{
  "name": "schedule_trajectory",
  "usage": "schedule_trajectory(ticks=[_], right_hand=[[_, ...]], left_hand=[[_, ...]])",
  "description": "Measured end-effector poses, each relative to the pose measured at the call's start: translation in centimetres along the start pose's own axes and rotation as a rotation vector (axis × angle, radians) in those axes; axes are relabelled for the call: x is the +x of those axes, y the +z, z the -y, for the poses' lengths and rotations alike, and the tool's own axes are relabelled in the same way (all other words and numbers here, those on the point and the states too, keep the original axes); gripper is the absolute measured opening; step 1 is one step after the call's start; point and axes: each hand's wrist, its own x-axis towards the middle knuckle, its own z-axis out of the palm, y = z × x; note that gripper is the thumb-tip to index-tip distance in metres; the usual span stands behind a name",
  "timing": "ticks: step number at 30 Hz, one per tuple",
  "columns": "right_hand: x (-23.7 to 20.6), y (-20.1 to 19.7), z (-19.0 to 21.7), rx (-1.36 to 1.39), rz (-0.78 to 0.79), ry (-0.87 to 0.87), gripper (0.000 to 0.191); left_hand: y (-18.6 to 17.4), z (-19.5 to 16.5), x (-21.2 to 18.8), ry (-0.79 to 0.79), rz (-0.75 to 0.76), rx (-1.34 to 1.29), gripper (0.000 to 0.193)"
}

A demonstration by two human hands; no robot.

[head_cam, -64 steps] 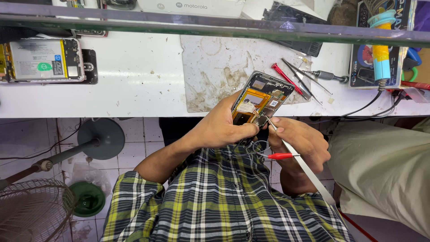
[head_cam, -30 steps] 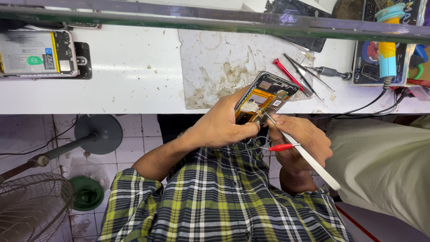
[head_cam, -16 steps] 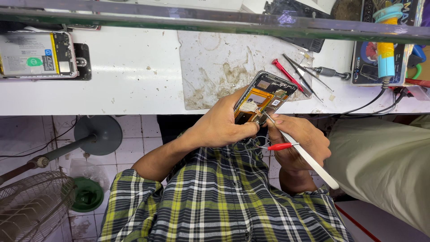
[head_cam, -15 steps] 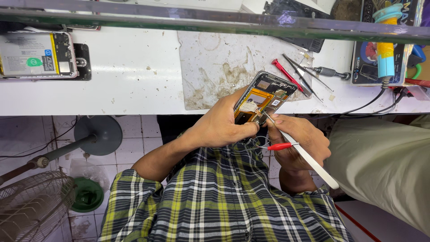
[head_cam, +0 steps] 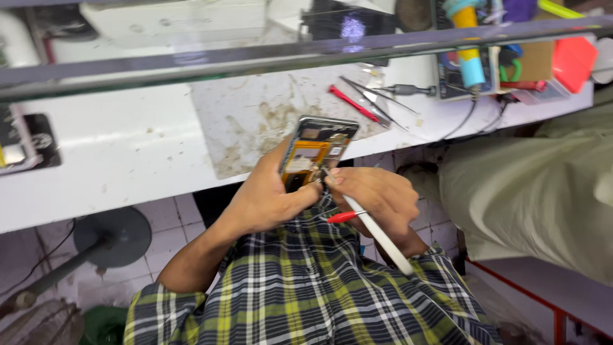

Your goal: The person uses a multimeter probe to test points on the motherboard of a disassembled smartphone. They repeatedly touch the probe to various components and connectors on the circuit board while holding the phone steady.

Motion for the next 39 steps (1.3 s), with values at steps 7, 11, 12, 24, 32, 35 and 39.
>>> schedule_trajectory(ticks=[7,11,12,24,32,35,39], right_hand=[[-0.5,-0.6,-0.1,-0.003,0.025,-0.026,0.027],[-0.8,-0.5,-0.3,-0.017,-0.004,-0.065,0.027],[-0.9,-0.5,-0.4,-0.014,-0.004,-0.074,0.027],[-1.3,-1.2,-0.3,-0.047,0.008,-0.126,0.026],[-1.4,-1.7,-0.2,-0.062,0.007,-0.116,0.026],[-1.4,-2.0,-0.2,-0.082,0.004,-0.137,0.027],[-1.6,-3.0,0.1,-0.12,0.025,-0.125,0.027]], left_hand=[[0.3,0.8,-0.1,-0.044,0.023,-0.105,0.045],[0.4,1.1,-0.4,-0.036,0.021,-0.106,0.045],[0.4,1.2,-0.4,-0.033,0.02,-0.1,0.045],[0.6,0.4,-0.4,0.03,0.067,-0.037,0.044],[1.0,0.0,0.0,0.045,0.065,-0.011,0.044],[1.3,-0.3,0.2,0.057,0.059,0.0,0.043],[1.6,-1.2,0.7,0.095,0.078,0.086,0.043]])
